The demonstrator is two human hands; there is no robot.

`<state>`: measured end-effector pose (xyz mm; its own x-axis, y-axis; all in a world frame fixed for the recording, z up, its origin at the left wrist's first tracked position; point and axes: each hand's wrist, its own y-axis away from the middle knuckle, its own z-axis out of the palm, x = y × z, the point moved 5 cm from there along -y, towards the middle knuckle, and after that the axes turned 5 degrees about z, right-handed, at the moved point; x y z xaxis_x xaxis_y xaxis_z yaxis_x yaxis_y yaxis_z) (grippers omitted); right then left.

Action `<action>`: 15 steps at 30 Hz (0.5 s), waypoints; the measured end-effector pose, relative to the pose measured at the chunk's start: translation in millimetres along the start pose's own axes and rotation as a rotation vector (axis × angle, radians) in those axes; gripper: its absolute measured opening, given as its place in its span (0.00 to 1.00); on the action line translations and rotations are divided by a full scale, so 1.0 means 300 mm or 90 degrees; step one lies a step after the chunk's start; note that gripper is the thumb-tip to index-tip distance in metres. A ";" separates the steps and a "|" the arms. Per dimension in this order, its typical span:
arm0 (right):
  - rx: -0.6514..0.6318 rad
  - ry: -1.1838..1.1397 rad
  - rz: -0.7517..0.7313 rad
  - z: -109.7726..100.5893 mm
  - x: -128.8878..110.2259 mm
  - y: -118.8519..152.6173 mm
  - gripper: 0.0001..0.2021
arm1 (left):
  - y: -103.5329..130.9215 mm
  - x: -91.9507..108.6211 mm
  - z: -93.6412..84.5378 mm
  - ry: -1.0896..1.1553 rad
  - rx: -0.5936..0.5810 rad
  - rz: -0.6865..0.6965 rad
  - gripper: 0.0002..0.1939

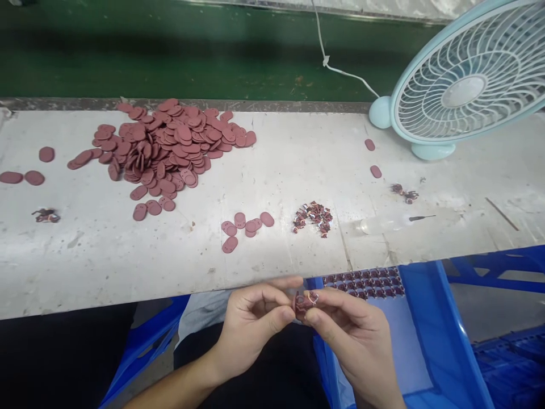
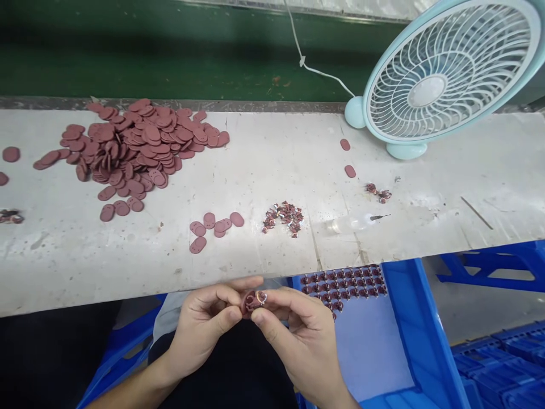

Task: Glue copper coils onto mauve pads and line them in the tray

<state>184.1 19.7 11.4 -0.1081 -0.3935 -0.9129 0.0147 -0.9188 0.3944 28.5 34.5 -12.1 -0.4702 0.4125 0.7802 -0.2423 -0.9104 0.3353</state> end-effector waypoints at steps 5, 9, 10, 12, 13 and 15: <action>0.114 -0.098 -0.018 -0.125 0.050 0.034 0.09 | -0.010 0.090 -0.091 -0.293 -0.006 0.154 0.09; 0.388 -0.057 -0.091 -0.374 0.102 0.101 0.09 | -0.037 0.240 -0.183 -0.787 0.122 0.373 0.13; 0.459 -0.025 -0.102 -0.442 0.119 0.125 0.10 | -0.052 0.263 -0.190 -0.879 0.136 0.378 0.12; 0.568 0.059 -0.102 -0.573 0.161 0.175 0.12 | -0.090 0.279 -0.205 -1.002 0.139 0.297 0.10; 0.602 0.105 -0.090 -0.632 0.187 0.199 0.13 | -0.104 0.282 -0.220 -1.039 0.160 0.239 0.10; 0.638 0.179 -0.050 -0.734 0.253 0.238 0.17 | -0.120 0.278 -0.260 -1.054 0.194 0.152 0.11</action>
<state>396.0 -82.3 -52.8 0.1641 -0.4446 -0.8805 -0.8282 -0.5471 0.1219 -68.1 104.2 -0.4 0.9010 -0.0162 0.4335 -0.0497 -0.9966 0.0662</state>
